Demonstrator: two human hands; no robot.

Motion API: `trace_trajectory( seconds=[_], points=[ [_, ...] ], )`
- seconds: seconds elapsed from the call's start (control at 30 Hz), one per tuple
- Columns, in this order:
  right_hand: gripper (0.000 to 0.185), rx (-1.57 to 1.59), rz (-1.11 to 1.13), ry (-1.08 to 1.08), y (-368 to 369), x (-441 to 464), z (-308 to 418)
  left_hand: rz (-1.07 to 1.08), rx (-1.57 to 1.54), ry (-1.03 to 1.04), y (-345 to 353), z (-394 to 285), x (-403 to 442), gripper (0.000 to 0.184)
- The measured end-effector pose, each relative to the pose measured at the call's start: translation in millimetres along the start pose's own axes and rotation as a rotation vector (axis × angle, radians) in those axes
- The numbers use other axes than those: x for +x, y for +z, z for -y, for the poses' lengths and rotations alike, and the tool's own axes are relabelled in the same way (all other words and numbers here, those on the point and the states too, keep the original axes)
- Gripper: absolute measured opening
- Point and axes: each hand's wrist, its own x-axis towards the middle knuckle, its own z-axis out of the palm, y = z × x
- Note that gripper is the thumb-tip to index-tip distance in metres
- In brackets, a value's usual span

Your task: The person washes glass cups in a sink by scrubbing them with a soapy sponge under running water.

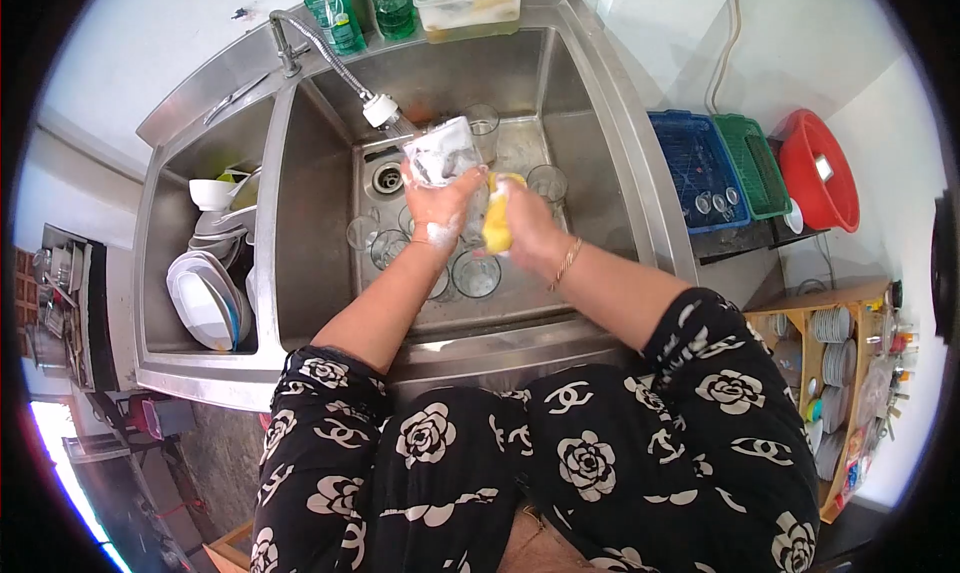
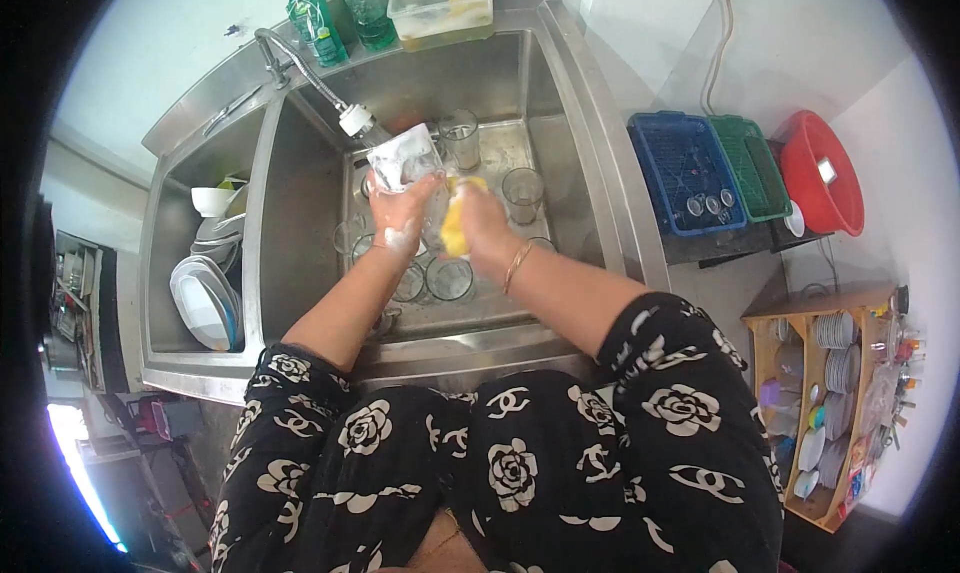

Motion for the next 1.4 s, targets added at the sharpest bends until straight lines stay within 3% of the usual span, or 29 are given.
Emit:
trace_trajectory(
  seconds=[0.03,0.13,0.17,0.37,0.47,0.57,0.7,0.83,0.93,0.97,1.03,1.13,1.33,1.4],
  points=[
    [0.041,0.187,0.214,0.07,-19.1,37.2,-8.4,0.019,0.031,0.02,2.5,-4.2,-3.6,0.071],
    [0.042,0.207,0.463,0.137,-21.9,11.3,6.6,0.172,0.097,0.263,8.6,-33.2,-16.5,0.077],
    [0.044,0.236,0.451,0.222,-23.3,5.9,12.0,0.208,0.033,0.22,9.9,-39.1,-20.9,0.077],
    [0.051,-0.25,0.6,0.335,-72.7,34.6,28.5,0.296,-0.098,0.187,5.4,-42.1,-17.0,0.075],
    [0.058,-0.529,0.362,0.09,-57.0,7.8,70.6,0.333,0.004,0.162,7.8,-37.6,-22.6,0.08],
    [0.047,-0.584,0.384,-0.052,-38.2,-24.7,117.1,0.406,0.197,0.215,12.1,-28.2,-28.1,0.087],
    [0.033,-0.872,0.422,-0.068,-47.6,-15.9,121.3,0.454,0.358,0.15,15.9,-15.0,-45.3,0.09],
    [0.02,-1.318,0.272,-0.281,-61.1,-0.7,101.2,0.716,0.571,0.127,11.9,-8.8,-55.6,0.097],
    [0.022,-1.654,0.25,-0.401,-74.8,12.8,74.1,0.925,0.724,-0.004,2.0,-12.2,-50.3,0.093],
    [0.033,-1.664,0.32,-0.406,-77.4,10.7,68.1,0.996,0.764,-0.025,-0.2,-13.5,-47.2,0.09],
    [0.033,-1.724,0.356,-0.473,-80.2,10.4,52.0,1.139,0.846,-0.068,-4.9,-15.0,-40.1,0.085],
    [0.027,-1.782,0.391,-0.483,-87.5,18.5,25.5,1.259,0.827,-0.161,-11.5,-0.3,-36.0,0.069],
    [0.019,-1.986,0.432,-0.49,-79.7,27.1,-18.3,1.427,1.054,-0.145,-11.0,22.9,-36.2,0.039],
    [0.018,-2.018,0.409,-0.401,-81.2,39.4,-31.5,1.417,1.041,-0.107,-11.8,22.9,-34.2,0.036]
  ],
)
